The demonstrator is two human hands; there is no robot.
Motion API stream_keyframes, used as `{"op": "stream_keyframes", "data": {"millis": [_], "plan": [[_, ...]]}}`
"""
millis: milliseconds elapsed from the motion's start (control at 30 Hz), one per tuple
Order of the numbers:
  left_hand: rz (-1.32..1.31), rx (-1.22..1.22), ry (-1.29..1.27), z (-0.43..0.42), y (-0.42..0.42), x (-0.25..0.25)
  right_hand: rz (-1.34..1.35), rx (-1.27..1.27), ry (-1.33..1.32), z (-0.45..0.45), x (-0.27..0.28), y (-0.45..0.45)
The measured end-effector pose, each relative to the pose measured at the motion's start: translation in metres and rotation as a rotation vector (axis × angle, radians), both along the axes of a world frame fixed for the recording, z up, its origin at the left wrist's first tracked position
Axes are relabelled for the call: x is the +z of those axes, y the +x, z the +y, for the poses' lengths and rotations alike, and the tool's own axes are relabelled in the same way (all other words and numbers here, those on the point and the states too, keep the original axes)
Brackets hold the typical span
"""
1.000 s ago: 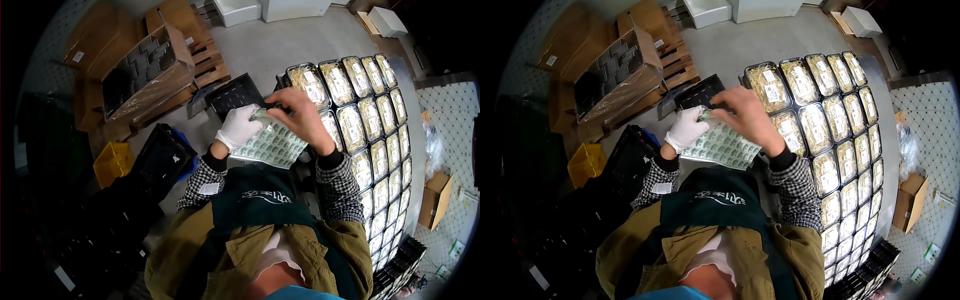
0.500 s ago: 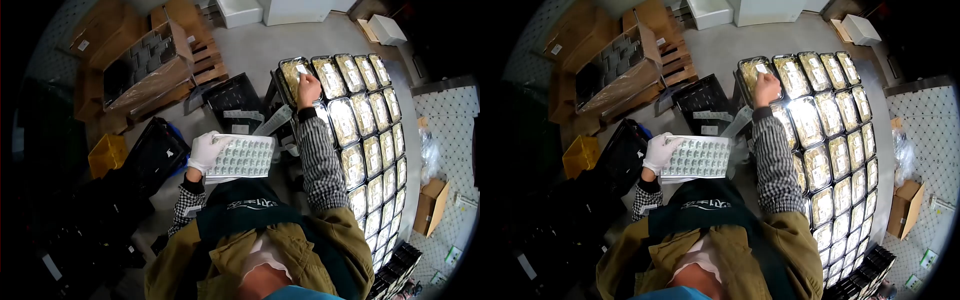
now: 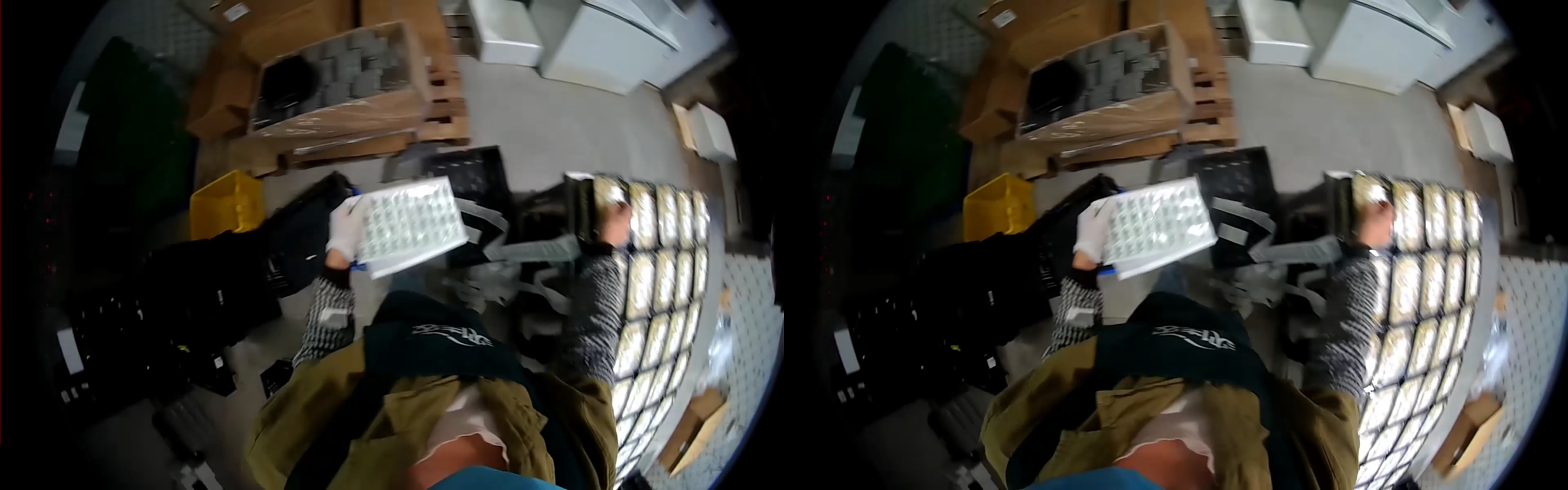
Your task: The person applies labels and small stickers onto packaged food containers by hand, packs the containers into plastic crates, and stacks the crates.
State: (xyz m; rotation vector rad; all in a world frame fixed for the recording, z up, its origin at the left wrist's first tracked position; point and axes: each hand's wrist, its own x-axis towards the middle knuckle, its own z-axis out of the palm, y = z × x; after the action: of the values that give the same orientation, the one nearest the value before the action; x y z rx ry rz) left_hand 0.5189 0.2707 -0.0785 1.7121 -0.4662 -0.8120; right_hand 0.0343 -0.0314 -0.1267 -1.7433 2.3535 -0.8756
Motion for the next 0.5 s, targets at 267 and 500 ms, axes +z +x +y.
{"op": "stream_keyframes", "data": {"millis": [267, 500], "plan": [[0.371, 0.302, -0.338, -0.165, 0.243, -0.14, -0.138, 0.083, -0.139, 0.088, 0.044, 0.061], [0.699, 0.253, -0.191, -0.239, 0.32, -0.144, -0.239, 0.084, 0.027, 0.224, 0.046, 0.141]]}}
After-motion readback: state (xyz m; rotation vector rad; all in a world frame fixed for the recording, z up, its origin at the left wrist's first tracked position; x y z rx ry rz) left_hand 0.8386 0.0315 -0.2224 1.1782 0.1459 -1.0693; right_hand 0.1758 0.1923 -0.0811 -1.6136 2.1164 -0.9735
